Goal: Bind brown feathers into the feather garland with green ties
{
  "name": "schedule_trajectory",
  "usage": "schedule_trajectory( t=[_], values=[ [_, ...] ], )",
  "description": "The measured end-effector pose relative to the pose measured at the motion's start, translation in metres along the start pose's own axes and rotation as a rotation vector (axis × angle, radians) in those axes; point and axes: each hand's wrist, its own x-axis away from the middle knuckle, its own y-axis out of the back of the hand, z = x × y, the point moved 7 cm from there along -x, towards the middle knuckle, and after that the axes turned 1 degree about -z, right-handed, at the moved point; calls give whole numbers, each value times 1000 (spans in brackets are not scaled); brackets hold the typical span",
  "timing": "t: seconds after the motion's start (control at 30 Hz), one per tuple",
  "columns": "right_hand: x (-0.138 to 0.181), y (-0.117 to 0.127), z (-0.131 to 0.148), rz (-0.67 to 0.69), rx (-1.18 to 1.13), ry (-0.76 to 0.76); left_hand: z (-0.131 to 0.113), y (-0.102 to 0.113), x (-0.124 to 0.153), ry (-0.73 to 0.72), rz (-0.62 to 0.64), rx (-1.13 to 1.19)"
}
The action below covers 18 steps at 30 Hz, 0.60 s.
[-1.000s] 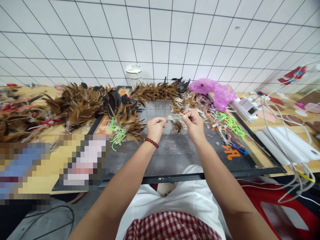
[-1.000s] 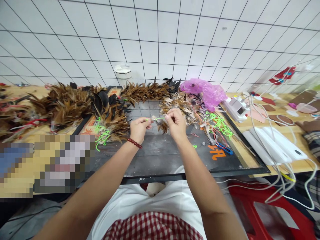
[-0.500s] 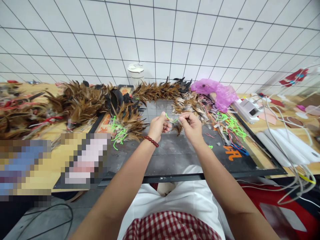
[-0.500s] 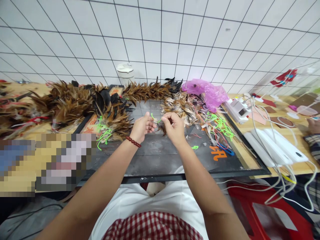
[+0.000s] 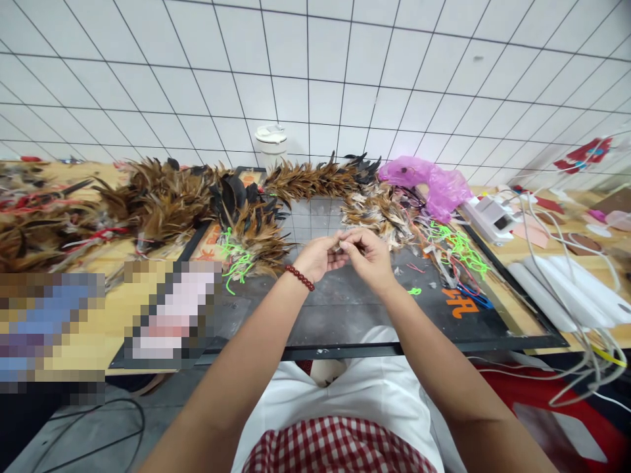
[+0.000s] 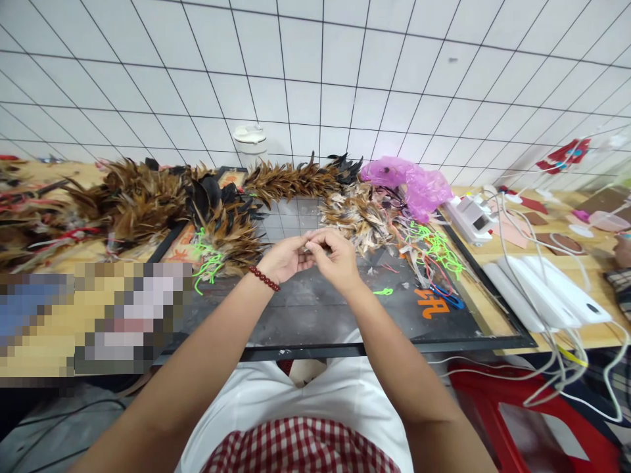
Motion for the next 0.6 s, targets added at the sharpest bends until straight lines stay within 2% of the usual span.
schedule_trajectory(
  t=[0.1,0.23,0.47,0.6],
  values=[
    [1,-1,8,3,129,64,-6,5,-1,-88,-58,109],
    [2,1,5,-75,228,50,-18,13,2,-219,-172,135],
    [4,4,-6,-173,269,20,-32,6,11,-372,-182,-15],
    [5,6,-7,-180,241,11,-50,10,20,-471,-244,-103]
  ],
)
